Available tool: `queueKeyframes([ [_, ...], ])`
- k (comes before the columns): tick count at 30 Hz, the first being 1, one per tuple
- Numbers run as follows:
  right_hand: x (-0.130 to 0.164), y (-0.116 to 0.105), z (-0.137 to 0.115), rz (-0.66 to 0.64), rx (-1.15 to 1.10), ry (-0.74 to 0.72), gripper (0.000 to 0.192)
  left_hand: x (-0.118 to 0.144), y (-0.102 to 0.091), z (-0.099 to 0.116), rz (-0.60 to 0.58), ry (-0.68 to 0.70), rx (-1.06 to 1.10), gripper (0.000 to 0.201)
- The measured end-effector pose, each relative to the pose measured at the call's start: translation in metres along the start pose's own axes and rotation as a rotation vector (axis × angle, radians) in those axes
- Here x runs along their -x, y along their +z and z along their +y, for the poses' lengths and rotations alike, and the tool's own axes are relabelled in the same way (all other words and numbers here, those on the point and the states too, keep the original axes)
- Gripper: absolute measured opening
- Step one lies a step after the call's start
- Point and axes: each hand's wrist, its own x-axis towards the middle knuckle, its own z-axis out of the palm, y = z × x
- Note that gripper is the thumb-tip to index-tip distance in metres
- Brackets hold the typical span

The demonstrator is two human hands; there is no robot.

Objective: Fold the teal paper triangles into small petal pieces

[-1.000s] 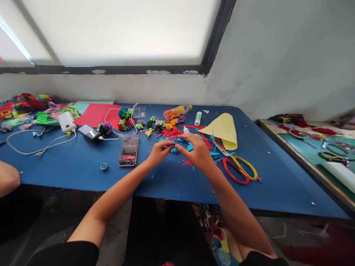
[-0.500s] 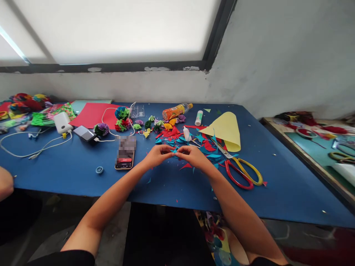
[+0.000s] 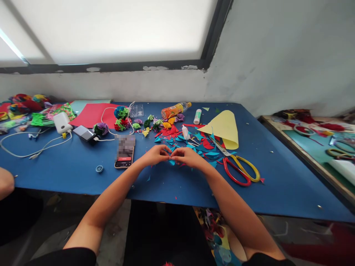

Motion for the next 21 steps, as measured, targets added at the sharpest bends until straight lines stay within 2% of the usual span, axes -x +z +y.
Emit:
queueKeyframes([
  [4, -0.001, -0.003, 0.000, 0.021, -0.119, -0.022, 0.031, 0.002, -0.001, 0.008, 0.021, 0.029, 0.059, 0.035],
  [10, -0.002, -0.006, -0.003, 0.164, -0.211, -0.118, 0.031, 0.005, -0.001, 0.012, 0.083, 0.156, 0.118, 0.034],
  [14, -0.004, -0.008, -0.002, 0.230, -0.208, -0.192, 0.030, 0.006, 0.002, 0.011, 0.202, 0.271, -0.084, 0.024],
  [17, -0.006, -0.008, 0.000, 0.271, -0.170, -0.255, 0.027, 0.006, 0.005, 0.010, 0.276, 0.464, -0.251, 0.014],
  [21, -0.006, -0.008, 0.000, 0.326, -0.091, -0.357, 0.022, 0.004, 0.004, 0.005, 0.316, 0.675, -0.457, 0.008],
])
